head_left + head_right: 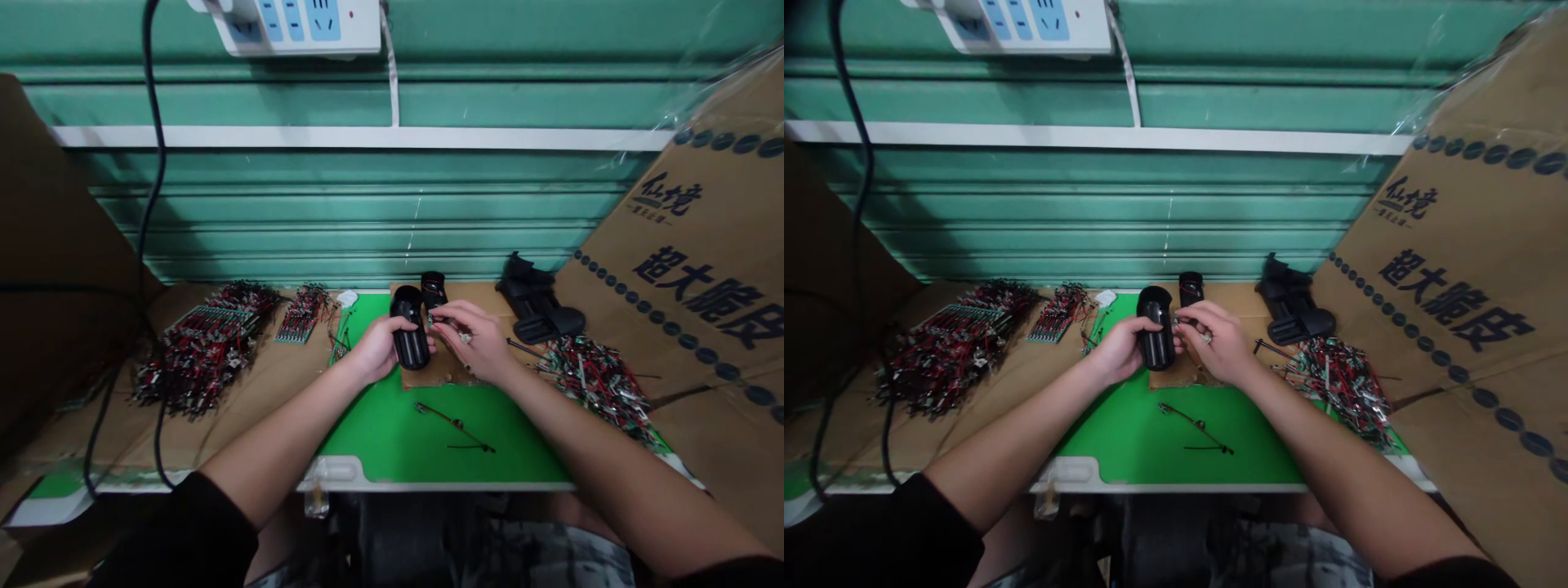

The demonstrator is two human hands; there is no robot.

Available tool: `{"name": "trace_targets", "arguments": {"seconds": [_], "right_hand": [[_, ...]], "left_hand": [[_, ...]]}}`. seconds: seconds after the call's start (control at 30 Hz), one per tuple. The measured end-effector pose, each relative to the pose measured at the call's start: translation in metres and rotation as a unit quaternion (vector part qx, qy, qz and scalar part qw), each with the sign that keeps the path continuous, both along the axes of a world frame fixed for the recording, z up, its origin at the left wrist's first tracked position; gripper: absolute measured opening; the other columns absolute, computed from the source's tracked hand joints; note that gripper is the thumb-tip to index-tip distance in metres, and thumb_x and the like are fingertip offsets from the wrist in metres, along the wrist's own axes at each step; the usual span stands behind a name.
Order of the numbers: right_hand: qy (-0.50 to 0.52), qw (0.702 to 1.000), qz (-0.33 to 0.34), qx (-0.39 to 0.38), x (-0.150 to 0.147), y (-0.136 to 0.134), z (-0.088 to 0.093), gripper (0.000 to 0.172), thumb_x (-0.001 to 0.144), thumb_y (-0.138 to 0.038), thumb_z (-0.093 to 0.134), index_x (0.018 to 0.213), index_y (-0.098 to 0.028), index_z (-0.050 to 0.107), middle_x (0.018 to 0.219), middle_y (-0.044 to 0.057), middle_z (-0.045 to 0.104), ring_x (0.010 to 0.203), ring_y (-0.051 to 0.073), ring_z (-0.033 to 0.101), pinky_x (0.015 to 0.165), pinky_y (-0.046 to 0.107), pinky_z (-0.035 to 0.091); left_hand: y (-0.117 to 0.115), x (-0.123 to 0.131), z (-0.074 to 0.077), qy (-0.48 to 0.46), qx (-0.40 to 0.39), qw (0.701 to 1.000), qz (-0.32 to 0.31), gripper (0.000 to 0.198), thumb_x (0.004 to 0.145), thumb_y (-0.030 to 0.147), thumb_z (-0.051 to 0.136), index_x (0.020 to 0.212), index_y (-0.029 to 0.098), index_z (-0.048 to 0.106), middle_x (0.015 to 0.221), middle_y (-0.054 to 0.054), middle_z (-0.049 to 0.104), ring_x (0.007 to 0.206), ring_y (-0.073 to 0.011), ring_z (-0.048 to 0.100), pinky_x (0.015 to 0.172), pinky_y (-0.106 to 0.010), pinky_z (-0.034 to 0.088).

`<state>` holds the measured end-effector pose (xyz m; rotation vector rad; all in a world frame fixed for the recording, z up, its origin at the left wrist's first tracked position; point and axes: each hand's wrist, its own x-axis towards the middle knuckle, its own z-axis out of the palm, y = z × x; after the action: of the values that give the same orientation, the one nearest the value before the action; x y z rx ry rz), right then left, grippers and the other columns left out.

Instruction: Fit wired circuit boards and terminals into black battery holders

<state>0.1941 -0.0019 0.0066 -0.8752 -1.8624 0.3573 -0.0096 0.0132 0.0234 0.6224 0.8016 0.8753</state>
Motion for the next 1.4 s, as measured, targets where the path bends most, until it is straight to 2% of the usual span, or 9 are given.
{"name": "trace_targets", "arguments": {"seconds": [0.1,0.23,0.4,0.73,0.87,0.97,1.1,1.2,1.4], "right_hand": [[-0.039,0.998,0.011,0.038,0.001,-0.003,0.003,0.022,0.108,-0.031,0.064,0.122,-0.024,0.079,0.110,0.011,0.077,0.095,0.023,0.073,0.083,0.037,0.061],[-0.047,0.998,0.023,0.029,-0.001,-0.005,0.004,0.024,0.109,-0.035,0.062,0.122,-0.025,0.080,0.110,0.012,0.077,0.097,0.024,0.074,0.086,0.038,0.062],[-0.039,0.999,0.017,-0.002,-0.001,-0.004,0.004,0.028,0.109,-0.042,0.061,0.119,-0.026,0.082,0.110,0.012,0.078,0.096,0.025,0.074,0.087,0.041,0.063],[-0.025,0.999,0.041,-0.004,-0.002,-0.003,0.002,0.027,0.108,-0.039,0.064,0.119,-0.025,0.084,0.106,0.011,0.079,0.092,0.023,0.074,0.081,0.038,0.062],[-0.001,0.997,0.044,-0.060,-0.002,-0.004,0.003,0.027,0.103,-0.045,0.069,0.114,-0.025,0.084,0.104,0.010,0.078,0.077,0.019,0.071,0.066,0.033,0.059],[0.055,0.988,0.035,-0.142,-0.005,-0.006,0.002,0.030,0.096,-0.050,0.077,0.109,-0.023,0.081,0.096,0.008,0.075,0.062,0.015,0.064,0.053,0.029,0.053],[0.185,0.941,0.037,-0.282,-0.012,-0.007,0.001,0.038,0.084,-0.053,0.087,0.098,-0.022,0.068,0.077,0.000,0.069,0.054,0.015,0.065,0.046,0.026,0.052],[0.208,0.904,0.047,-0.371,-0.015,-0.006,0.001,0.044,0.076,-0.054,0.091,0.093,-0.022,0.067,0.069,-0.002,0.067,0.050,0.015,0.064,0.040,0.024,0.050],[0.201,0.891,0.083,-0.398,-0.019,-0.007,0.003,0.043,0.077,-0.059,0.086,0.076,-0.020,0.069,0.056,-0.004,0.059,0.045,0.013,0.057,0.037,0.022,0.045]], "left_hand": [[-0.004,0.002,-0.001,0.006,0.037,0.999,-0.014,0.025,0.077,0.013,0.065,0.100,0.009,0.073,0.081,-0.015,0.080,0.069,-0.0278,0.079,0.080,-0.046,0.068],[-0.008,0.004,-0.001,0.015,0.071,0.997,-0.026,0.022,0.074,0.017,0.069,0.095,0.011,0.073,0.082,-0.015,0.081,0.070,-0.0280,0.079,0.078,-0.043,0.067],[-0.009,0.004,-0.002,0.027,0.077,0.996,-0.022,0.024,0.073,0.018,0.072,0.096,0.011,0.071,0.082,-0.014,0.080,0.069,-0.0274,0.078,0.074,-0.041,0.066],[-0.010,0.007,-0.004,0.039,0.103,0.994,-0.016,0.024,0.074,0.024,0.075,0.095,0.013,0.068,0.078,-0.011,0.078,0.064,-0.0268,0.076,0.068,-0.042,0.066],[-0.010,0.008,-0.005,0.052,0.112,0.992,-0.022,0.029,0.075,0.026,0.078,0.098,0.015,0.066,0.075,-0.009,0.077,0.062,-0.0263,0.076,0.066,-0.039,0.065],[-0.010,0.009,-0.006,0.040,0.114,0.993,-0.015,0.034,0.074,0.026,0.080,0.102,0.016,0.064,0.078,-0.008,0.077,0.063,-0.0254,0.076,0.066,-0.040,0.065],[-0.010,0.011,-0.009,0.024,0.129,0.991,-0.006,0.034,0.076,0.027,0.082,0.102,0.017,0.061,0.081,-0.007,0.077,0.065,-0.0239,0.076,0.068,-0.039,0.065],[-0.011,0.012,-0.012,0.029,0.143,0.989,0.012,0.035,0.075,0.027,0.083,0.101,0.018,0.062,0.082,-0.005,0.076,0.067,-0.0217,0.075,0.071,-0.037,0.064],[-0.013,0.014,-0.011,0.030,0.159,0.987,0.000,0.039,0.075,0.027,0.082,0.109,0.019,0.065,0.080,-0.002,0.076,0.067,-0.0207,0.073,0.072,-0.037,0.064]]}}
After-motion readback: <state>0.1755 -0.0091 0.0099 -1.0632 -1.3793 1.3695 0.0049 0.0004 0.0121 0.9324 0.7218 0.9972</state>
